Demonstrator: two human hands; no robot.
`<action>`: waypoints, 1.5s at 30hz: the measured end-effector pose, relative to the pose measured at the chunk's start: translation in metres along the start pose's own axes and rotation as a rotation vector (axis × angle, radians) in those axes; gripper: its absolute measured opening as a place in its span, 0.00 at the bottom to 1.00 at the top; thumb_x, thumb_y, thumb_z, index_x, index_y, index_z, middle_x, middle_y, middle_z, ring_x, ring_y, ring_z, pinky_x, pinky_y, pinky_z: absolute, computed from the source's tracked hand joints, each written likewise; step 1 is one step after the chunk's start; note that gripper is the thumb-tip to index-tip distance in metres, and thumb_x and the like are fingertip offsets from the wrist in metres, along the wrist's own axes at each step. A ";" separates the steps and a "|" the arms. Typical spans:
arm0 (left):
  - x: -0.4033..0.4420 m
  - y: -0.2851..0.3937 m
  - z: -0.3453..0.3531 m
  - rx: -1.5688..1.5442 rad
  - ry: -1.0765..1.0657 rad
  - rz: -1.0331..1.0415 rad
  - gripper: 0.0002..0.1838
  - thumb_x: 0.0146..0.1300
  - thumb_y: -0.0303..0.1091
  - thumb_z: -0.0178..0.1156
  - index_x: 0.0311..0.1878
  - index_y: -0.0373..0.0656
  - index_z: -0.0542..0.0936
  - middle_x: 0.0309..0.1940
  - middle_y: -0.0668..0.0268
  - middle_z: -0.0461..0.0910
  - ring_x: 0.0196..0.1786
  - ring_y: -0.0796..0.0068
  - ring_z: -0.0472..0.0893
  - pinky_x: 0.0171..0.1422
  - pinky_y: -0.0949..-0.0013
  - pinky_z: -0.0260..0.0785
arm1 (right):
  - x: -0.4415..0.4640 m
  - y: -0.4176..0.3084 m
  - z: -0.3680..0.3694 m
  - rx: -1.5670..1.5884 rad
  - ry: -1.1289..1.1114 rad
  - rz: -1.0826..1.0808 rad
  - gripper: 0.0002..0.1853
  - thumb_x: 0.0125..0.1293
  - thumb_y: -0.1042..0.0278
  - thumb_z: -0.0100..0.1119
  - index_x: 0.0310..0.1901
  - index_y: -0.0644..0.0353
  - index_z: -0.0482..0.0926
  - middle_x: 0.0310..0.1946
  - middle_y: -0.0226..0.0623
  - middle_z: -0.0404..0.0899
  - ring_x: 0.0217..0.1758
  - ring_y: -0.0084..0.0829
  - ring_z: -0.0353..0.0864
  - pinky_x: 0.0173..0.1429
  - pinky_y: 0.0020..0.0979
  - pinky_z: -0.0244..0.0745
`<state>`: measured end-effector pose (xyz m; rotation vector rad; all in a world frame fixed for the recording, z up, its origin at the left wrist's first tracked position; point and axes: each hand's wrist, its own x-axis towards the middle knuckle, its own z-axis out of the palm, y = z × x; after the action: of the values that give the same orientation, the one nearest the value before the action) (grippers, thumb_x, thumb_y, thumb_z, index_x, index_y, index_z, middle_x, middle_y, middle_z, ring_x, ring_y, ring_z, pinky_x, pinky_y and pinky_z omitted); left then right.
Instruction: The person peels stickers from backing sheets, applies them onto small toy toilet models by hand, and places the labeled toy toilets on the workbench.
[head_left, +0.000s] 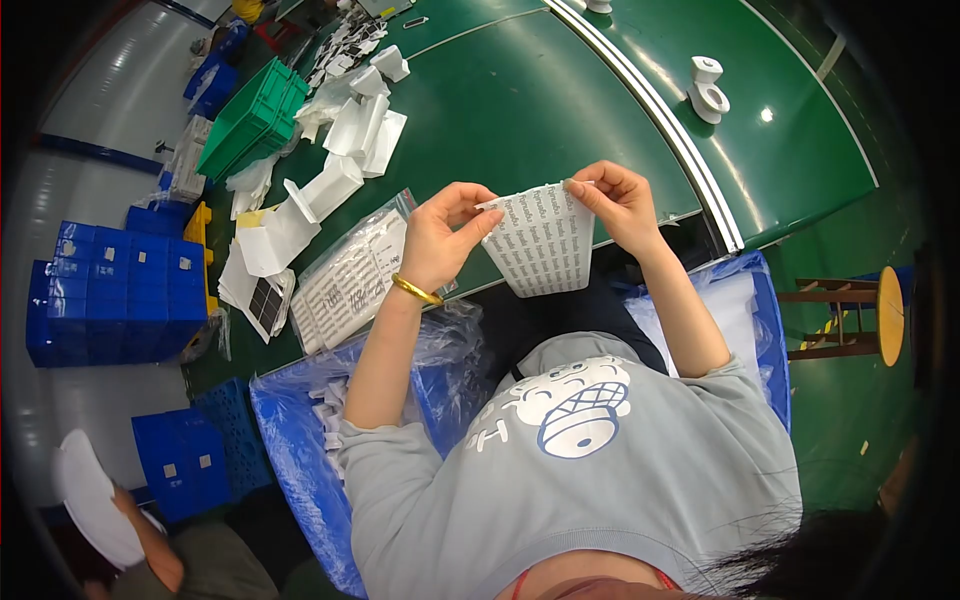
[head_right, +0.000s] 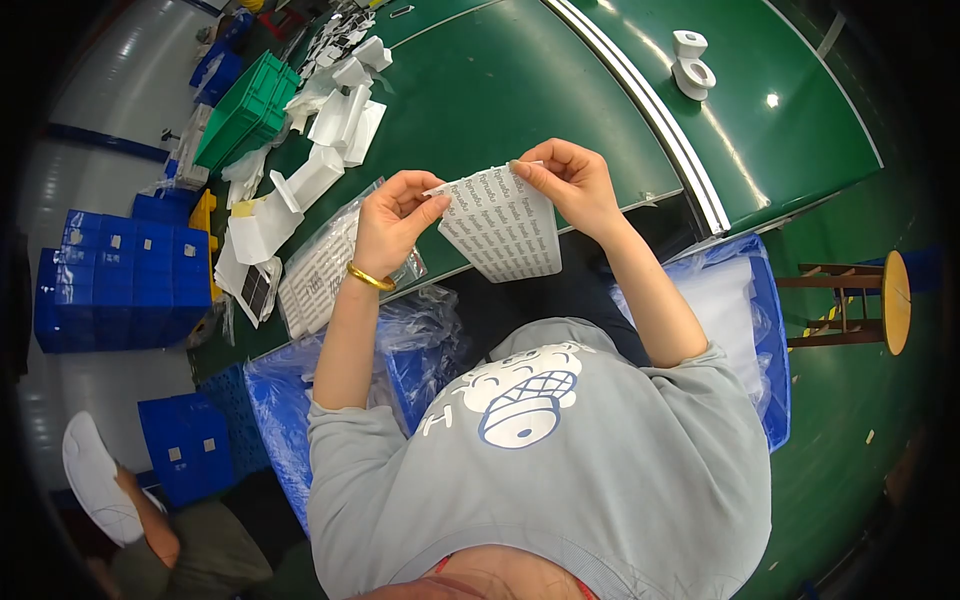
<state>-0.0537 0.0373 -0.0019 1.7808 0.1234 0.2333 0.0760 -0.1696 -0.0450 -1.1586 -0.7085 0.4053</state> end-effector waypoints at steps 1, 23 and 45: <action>0.000 -0.001 0.000 -0.005 -0.004 0.004 0.07 0.61 0.24 0.63 0.42 0.36 0.78 0.35 0.67 0.81 0.38 0.83 0.79 0.45 0.78 0.72 | 0.000 0.000 0.000 0.005 -0.002 -0.003 0.06 0.65 0.71 0.61 0.36 0.65 0.79 0.30 0.30 0.82 0.32 0.15 0.77 0.36 0.17 0.71; 0.053 -0.019 -0.007 -0.200 0.018 -0.538 0.42 0.65 0.70 0.41 0.66 0.40 0.65 0.59 0.56 0.72 0.62 0.64 0.70 0.64 0.56 0.59 | 0.025 0.027 -0.020 0.238 0.429 -0.164 0.09 0.69 0.66 0.57 0.42 0.62 0.78 0.31 0.24 0.79 0.33 0.12 0.73 0.36 0.16 0.65; 0.152 -0.062 0.030 -0.145 -0.055 -0.164 0.12 0.64 0.33 0.61 0.46 0.35 0.77 0.37 0.67 0.81 0.38 0.82 0.78 0.45 0.78 0.71 | 0.021 0.087 -0.046 0.122 0.702 -0.003 0.10 0.68 0.64 0.59 0.41 0.63 0.78 0.29 0.23 0.77 0.29 0.13 0.69 0.34 0.17 0.62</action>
<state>0.1036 0.0546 -0.0545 1.6224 0.2065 0.0730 0.1280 -0.1562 -0.1302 -1.0867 -0.0707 0.0202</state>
